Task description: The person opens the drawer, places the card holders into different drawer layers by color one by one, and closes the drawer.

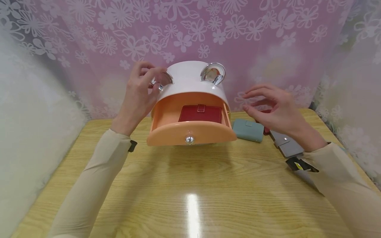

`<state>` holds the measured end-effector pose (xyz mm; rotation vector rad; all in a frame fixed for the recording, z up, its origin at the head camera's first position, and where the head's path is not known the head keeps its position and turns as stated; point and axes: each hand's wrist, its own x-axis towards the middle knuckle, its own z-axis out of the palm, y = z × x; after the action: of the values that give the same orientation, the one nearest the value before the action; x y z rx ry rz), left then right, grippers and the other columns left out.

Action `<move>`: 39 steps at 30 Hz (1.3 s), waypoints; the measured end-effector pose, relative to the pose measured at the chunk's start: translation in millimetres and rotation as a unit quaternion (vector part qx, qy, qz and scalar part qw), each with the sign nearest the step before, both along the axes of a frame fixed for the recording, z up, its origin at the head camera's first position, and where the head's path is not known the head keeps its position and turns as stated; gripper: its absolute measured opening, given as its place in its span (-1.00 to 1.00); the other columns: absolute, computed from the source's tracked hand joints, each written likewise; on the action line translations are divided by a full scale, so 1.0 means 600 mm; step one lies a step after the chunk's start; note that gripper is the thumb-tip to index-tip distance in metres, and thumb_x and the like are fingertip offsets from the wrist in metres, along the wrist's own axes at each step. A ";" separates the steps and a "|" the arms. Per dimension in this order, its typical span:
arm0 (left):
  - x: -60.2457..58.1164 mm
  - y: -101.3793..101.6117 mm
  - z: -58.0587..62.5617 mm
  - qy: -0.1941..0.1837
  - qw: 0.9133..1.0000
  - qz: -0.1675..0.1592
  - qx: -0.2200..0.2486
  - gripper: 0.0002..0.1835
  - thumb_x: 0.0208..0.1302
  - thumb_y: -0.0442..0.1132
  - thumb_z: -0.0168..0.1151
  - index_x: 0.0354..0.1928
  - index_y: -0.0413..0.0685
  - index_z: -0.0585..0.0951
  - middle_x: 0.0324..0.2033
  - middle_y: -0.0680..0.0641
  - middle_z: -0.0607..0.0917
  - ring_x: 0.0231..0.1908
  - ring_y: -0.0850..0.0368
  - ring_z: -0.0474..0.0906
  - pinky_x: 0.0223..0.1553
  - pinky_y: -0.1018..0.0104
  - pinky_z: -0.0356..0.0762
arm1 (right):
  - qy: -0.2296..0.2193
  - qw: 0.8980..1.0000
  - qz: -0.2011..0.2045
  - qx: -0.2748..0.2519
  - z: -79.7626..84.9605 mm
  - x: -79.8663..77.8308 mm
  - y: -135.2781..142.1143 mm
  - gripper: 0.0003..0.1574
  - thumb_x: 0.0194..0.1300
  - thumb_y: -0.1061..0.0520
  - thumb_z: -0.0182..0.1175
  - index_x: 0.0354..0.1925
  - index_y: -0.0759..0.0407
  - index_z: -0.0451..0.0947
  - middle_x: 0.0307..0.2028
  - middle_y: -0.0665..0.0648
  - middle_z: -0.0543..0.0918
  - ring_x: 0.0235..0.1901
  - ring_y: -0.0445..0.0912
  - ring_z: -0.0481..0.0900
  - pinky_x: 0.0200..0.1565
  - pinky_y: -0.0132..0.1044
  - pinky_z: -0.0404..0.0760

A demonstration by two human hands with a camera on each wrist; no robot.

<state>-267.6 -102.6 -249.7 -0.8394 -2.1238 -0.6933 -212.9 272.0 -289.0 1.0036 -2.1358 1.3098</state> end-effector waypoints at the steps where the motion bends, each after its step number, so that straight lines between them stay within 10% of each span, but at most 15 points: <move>1: 0.000 0.000 0.000 0.000 1.000 0.000 0.000 -0.57 0.30 -0.59 0.11 0.11 -0.09 0.68 -0.01 -0.24 0.50 -0.05 -0.11 0.53 -0.03 0.13 0.66 | 0.003 1.000 -0.004 0.006 -0.001 -0.001 0.002 -0.52 0.00 0.67 0.27 -0.03 0.58 0.62 0.07 0.09 0.69 0.02 -0.17 0.67 0.00 -0.54 0.66; 11: -0.002 0.000 -0.001 0.006 1.000 -0.003 0.001 -0.57 0.30 -0.60 0.10 0.10 -0.10 0.68 -0.01 -0.25 0.50 -0.06 -0.11 0.52 -0.03 0.15 0.65 | 0.056 0.987 -0.107 0.108 -0.027 -0.025 0.023 -0.41 -0.11 0.55 0.46 -0.03 0.27 0.72 0.05 -0.11 0.67 0.06 -0.45 0.57 -0.06 -0.73 0.55; 17: -0.001 0.000 -0.001 0.001 1.000 -0.001 -0.001 -0.58 0.31 -0.59 0.10 0.10 -0.09 0.68 -0.01 -0.24 0.49 -0.05 -0.11 0.52 -0.02 0.14 0.65 | 0.069 0.973 -0.145 0.167 -0.040 -0.035 0.037 -0.44 -0.06 0.43 0.49 -0.01 0.24 0.71 0.06 0.16 0.69 0.09 -0.62 0.42 -0.04 -0.81 0.40; 22: 0.000 -0.001 0.000 -0.006 1.000 0.001 -0.001 -0.59 0.33 -0.57 0.11 0.12 -0.08 0.67 0.00 -0.23 0.49 -0.03 -0.12 0.52 -0.01 0.13 0.67 | 0.092 0.960 -0.167 0.206 -0.053 -0.046 0.052 -0.46 -0.06 0.32 0.51 -0.02 0.24 0.69 0.06 0.26 0.68 0.06 -0.29 0.55 0.04 -0.79 0.27; 29: 0.000 0.000 0.000 -0.003 1.000 0.002 -0.001 -0.59 0.32 -0.58 0.10 0.10 -0.09 0.68 -0.01 -0.24 0.49 -0.04 -0.11 0.53 -0.04 0.14 0.68 | 0.162 0.927 -0.190 0.280 -0.074 -0.066 0.074 -0.38 -0.05 0.09 0.49 0.01 0.31 0.67 0.00 0.37 0.66 -0.02 0.30 0.57 0.00 0.26 0.57; 39: 0.000 0.000 0.000 0.002 1.000 -0.001 0.000 -0.58 0.31 -0.59 0.09 0.10 -0.10 0.68 -0.01 -0.25 0.49 -0.05 -0.12 0.52 -0.03 0.16 0.67 | 0.150 0.896 -0.227 0.350 -0.090 -0.076 0.095 -0.17 0.05 -0.03 0.46 0.28 0.21 0.55 0.20 0.44 0.58 0.09 0.40 0.52 0.14 0.40 0.50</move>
<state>-267.8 -102.6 -249.9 -0.8419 -2.1208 -0.6919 -258.7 329.2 -342.7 0.7917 -2.4161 0.1338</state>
